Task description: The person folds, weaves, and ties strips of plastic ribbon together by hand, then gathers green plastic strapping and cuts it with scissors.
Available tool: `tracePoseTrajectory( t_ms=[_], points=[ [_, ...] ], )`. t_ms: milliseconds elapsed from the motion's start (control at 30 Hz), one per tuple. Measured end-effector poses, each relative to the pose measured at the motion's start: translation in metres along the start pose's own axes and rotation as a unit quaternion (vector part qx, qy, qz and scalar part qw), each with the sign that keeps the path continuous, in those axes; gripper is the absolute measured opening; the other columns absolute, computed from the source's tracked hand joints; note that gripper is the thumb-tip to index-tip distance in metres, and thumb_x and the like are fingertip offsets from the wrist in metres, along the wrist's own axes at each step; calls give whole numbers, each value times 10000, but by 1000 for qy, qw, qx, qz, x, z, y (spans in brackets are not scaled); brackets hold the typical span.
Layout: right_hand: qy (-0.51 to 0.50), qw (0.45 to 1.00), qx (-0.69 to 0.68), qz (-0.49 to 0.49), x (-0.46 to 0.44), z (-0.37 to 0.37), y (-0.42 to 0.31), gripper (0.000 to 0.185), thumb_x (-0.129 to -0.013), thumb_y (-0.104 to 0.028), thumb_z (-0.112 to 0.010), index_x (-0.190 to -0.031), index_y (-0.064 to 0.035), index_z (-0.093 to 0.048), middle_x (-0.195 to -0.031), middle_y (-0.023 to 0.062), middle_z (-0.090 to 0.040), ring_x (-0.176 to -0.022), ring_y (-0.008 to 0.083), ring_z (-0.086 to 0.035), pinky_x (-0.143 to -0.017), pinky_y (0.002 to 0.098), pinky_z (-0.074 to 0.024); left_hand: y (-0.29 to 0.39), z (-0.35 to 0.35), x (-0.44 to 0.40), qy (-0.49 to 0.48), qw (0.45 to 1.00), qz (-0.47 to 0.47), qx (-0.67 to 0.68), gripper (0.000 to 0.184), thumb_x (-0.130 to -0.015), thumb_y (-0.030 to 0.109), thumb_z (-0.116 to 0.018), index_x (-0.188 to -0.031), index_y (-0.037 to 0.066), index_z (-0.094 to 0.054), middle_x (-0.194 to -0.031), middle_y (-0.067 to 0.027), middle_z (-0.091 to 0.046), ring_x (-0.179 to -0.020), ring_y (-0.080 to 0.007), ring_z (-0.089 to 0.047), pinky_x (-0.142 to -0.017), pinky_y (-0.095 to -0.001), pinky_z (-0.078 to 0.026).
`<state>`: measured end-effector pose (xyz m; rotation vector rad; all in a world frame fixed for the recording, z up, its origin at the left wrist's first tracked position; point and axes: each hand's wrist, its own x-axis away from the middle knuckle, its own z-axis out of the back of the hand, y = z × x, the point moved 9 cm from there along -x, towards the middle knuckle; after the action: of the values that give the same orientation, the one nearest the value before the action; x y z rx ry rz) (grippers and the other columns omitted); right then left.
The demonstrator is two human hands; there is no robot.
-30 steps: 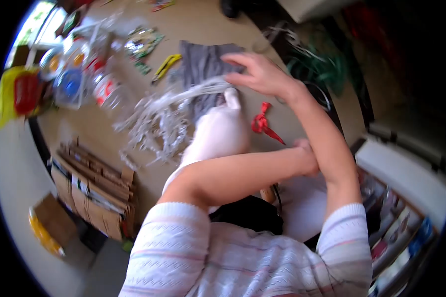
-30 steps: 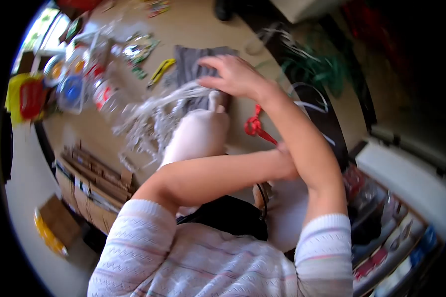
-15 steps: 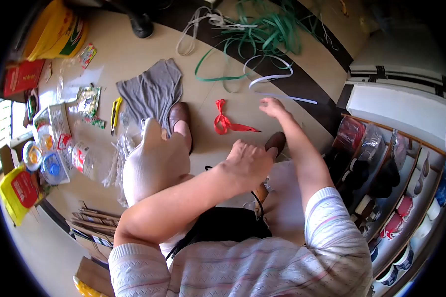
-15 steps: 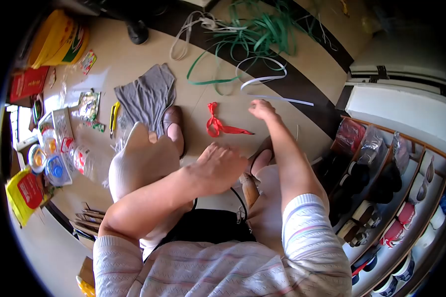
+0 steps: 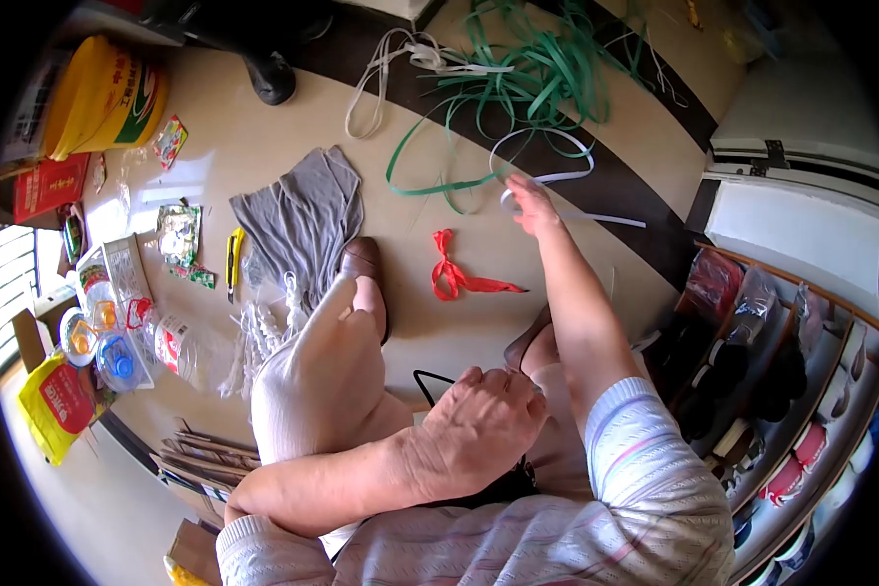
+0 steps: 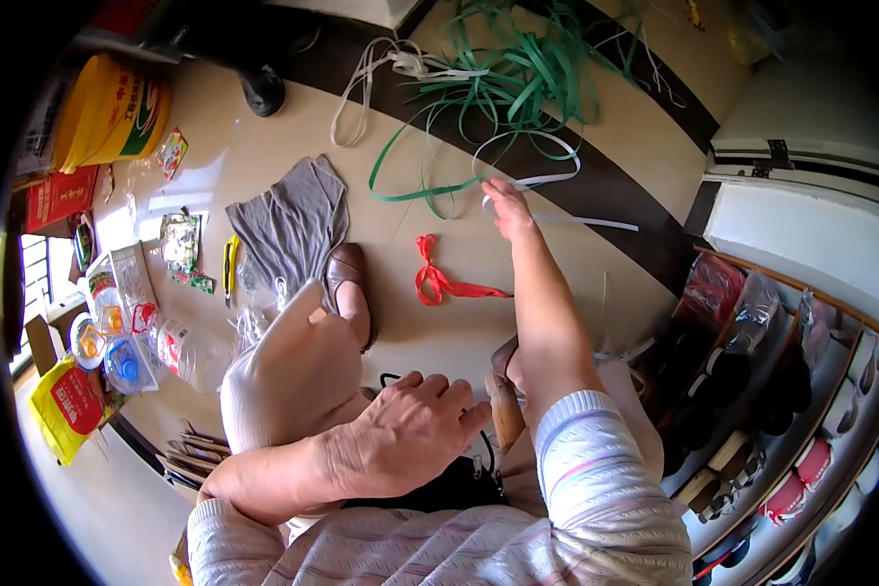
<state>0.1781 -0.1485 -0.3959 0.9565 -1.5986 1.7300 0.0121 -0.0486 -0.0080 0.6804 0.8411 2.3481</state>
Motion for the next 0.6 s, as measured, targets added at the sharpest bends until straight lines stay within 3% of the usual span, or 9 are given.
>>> tracePoseTrajectory(
  t_ms=[33,133,200,333,467,600],
  points=[
    [33,999,14,37,1,10,-7,450,-763,-250,-673,-1159,-103,-519,-1063,85,-561,-954,214,-553,-797,375,-435,-4,2,3,-4,1000,5,8,199,-773,133,-509,-947,40,-540,-831,-91,-523,-784,-233,-574,-692,-337,-462],
    [67,990,-103,74,17,54,2,291,-786,-174,-640,-1046,-70,-559,-784,59,-588,-648,165,-584,-554,288,-466,-14,4,11,-26,999,24,16,222,-771,128,-511,-971,33,-530,-852,-102,-532,-812,-251,-578,-712,-350,-464],
    [137,983,-48,115,48,107,-6,178,-807,-110,-594,-976,-60,-572,-578,18,-513,-412,115,-477,-359,233,-367,-17,5,16,-33,999,25,15,235,-768,126,-513,-983,32,-527,-862,-109,-537,-827,-261,-579,-723,-359,-465],
    [239,962,35,124,115,237,-30,202,-829,-106,-553,-1029,-79,-549,-537,-3,-456,-354,77,-372,-299,237,-274,-17,2,24,-31,999,19,11,211,-771,132,-531,-960,37,-529,-863,-117,-540,-854,-274,-573,-743,-383,-456],
    [264,957,11,122,194,300,-62,252,-849,-118,-525,-1098,-91,-503,-544,12,-460,-347,85,-354,-295,240,-250,-16,1,20,-35,999,28,9,172,-779,139,-548,-913,32,-530,-868,-124,-545,-877,-277,-562,-748,-394,-444],
    [271,955,67,101,247,337,-2,242,-813,-52,-500,-1053,-69,-522,-568,51,-504,-360,137,-429,-313,261,-327,-8,2,14,-3,1000,14,-14,170,-762,116,-538,-908,29,-536,-859,-128,-547,-855,-276,-570,-729,-386,-447]
  ],
)
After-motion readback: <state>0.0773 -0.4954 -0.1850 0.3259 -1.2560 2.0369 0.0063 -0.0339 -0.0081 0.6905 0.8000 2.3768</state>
